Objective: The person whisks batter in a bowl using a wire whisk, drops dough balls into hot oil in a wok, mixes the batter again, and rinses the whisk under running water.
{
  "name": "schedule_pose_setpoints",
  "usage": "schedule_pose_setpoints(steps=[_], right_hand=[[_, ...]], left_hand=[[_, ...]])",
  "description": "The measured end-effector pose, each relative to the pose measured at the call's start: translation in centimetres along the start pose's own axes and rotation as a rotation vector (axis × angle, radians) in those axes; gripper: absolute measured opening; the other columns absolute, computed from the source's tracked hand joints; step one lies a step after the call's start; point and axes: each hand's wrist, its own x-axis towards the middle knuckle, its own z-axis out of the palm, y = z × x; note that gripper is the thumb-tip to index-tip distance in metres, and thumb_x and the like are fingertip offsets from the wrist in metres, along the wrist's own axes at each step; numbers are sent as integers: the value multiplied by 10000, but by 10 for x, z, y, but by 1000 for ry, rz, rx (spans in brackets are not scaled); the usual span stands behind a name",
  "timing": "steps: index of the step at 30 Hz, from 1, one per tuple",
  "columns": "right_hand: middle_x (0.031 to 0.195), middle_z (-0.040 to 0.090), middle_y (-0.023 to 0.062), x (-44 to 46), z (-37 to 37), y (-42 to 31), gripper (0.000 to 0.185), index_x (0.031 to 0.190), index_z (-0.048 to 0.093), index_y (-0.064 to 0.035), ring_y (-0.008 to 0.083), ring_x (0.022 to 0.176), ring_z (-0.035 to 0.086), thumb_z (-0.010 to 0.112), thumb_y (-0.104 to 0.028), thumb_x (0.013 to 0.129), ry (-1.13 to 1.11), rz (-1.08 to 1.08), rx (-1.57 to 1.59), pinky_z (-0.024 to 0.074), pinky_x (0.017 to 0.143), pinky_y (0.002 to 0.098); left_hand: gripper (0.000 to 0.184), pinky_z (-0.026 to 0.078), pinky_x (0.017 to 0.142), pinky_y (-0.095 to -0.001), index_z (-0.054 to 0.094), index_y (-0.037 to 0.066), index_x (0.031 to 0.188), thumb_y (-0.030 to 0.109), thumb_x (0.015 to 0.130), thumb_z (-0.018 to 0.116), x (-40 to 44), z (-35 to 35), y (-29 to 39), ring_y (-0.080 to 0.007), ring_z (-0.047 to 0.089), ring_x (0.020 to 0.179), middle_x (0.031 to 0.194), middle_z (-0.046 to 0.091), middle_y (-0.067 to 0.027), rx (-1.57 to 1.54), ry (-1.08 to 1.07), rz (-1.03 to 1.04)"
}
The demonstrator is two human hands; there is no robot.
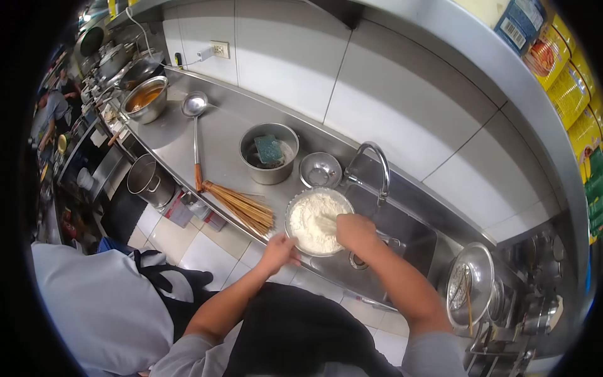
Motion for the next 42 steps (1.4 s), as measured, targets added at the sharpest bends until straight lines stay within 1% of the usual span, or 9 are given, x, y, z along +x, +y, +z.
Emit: schedule_pose_setpoints(steps=[3, 14, 17, 23, 25, 29, 33, 37, 42], right_hand=[[937, 696, 222, -13, 3, -15, 258, 958, 691, 11, 389, 887, 686, 622, -185, 807, -43, -82, -149, 546, 786, 483], [953, 696, 229, 0, -4, -4, 209, 936, 703, 2, 362, 895, 697, 574, -87, 798, 1, -130, -160, 563, 753, 468], [962, 694, 228, -3, -1, -10, 213, 932, 700, 10, 357, 911, 695, 582, -93, 788, -21, -182, -270, 564, 741, 468], [881, 700, 222, -5, 4, -8, 203, 894, 710, 4, 362, 820, 704, 579, -107, 785, 83, -231, -270, 563, 716, 463], [872, 699, 223, -3, 3, -9, 203, 897, 711, 1, 363, 828, 704, 568, -92, 787, 88, -249, -191, 564, 724, 462], [880, 699, 224, 7, -1, -6, 211, 906, 713, -3, 373, 841, 701, 562, -77, 780, 115, -126, -204, 563, 734, 462], [884, 693, 243, 3, 1, -6, 212, 903, 711, 7, 383, 843, 699, 567, -85, 778, 64, -115, -146, 563, 743, 463], [901, 692, 244, -13, -4, -14, 209, 894, 705, 17, 376, 844, 699, 568, -92, 780, 55, -151, -249, 561, 743, 465], [897, 690, 248, 12, -10, -8, 213, 892, 704, 20, 380, 839, 698, 567, -96, 778, 60, -61, -63, 561, 739, 468]], left_hand=[[180, 572, 473, -317, 481, -13, 894, 136, 932, 575, 27, -12, 3, -191, 612, 507, 666, 550, -90, -88, 16, 198], [190, 553, 461, -349, 502, 3, 877, 169, 952, 556, 4, 1, -8, -210, 608, 510, 663, 578, -111, -18, -59, 62], [187, 554, 463, -362, 504, -3, 860, 149, 952, 559, 31, -17, 5, -220, 623, 525, 666, 581, -121, -109, 64, 258], [205, 539, 456, -313, 489, 1, 856, 166, 974, 515, 16, 0, 7, -200, 603, 501, 668, 572, -105, 26, -48, 115], [188, 550, 450, -338, 480, 0, 855, 140, 965, 539, 34, -1, 6, -222, 635, 535, 674, 582, -116, -34, 94, 268], [178, 548, 455, -330, 488, 1, 890, 155, 964, 535, 11, 4, 8, -211, 619, 516, 667, 570, -108, 74, -91, 56], [160, 558, 452, -358, 500, -4, 918, 141, 951, 559, 42, -2, 12, -237, 647, 546, 687, 600, -135, -6, 18, 205], [155, 564, 471, -356, 496, 5, 955, 154, 959, 538, 33, -7, 20, -234, 641, 541, 705, 611, -137, 106, -173, 3], [170, 548, 457, -344, 509, -3, 914, 157, 950, 554, 42, -6, 13, -226, 643, 543, 683, 592, -109, 62, -120, 40]])
